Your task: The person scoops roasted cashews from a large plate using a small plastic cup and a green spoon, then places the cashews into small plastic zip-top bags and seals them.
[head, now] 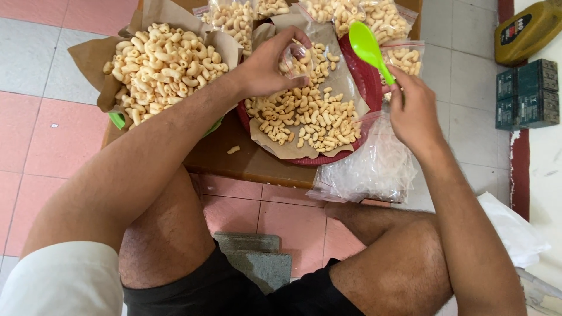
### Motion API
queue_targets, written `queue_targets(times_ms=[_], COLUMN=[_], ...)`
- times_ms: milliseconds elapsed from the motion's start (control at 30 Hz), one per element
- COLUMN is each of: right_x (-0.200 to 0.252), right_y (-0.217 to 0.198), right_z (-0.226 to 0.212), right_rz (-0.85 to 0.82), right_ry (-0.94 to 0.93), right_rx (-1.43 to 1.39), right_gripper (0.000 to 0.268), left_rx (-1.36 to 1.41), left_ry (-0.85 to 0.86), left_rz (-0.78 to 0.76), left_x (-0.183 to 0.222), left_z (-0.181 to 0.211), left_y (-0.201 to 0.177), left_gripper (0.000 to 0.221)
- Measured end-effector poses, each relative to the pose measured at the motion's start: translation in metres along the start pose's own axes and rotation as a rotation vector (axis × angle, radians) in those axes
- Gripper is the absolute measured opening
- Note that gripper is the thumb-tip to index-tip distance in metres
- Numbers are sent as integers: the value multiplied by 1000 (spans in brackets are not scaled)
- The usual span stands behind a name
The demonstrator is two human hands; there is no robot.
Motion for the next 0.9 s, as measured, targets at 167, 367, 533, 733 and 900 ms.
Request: queue_targets(times_ms=[167,367,533,733,900], right_x=[-8,-6,-2,1,8], right_y=[29,61,61,37,14], right_z=[42,31,10,7,-4], right_rz=[-67,-245,-334,-196,-40], right_ry=[386,493,507,604,437], right_rx=[-107,-171,-195,-399,-457], right_gripper=[54,52,47,47,44], left_rx=[-56,-74,-66,-64,-46], left_ry=[24,41,38,9,-23], left_rz=[44,45,39,11,-36], left_x=[2,1,1,2,0], left_z=[0,-1,-4,-3,-9], left_y=[-6,-5,-5,-6,0], left_gripper=[51,53,52,56,61])
Point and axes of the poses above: each hand's wrist, its own x-axis away from the middle knuckle, its own y-axis out of the palm, z = x × y, the point moved 4 cm from there along -x, towards the middle knuckle, and after that the axes turned 15 degrees about -x, right-handed, at the moved point
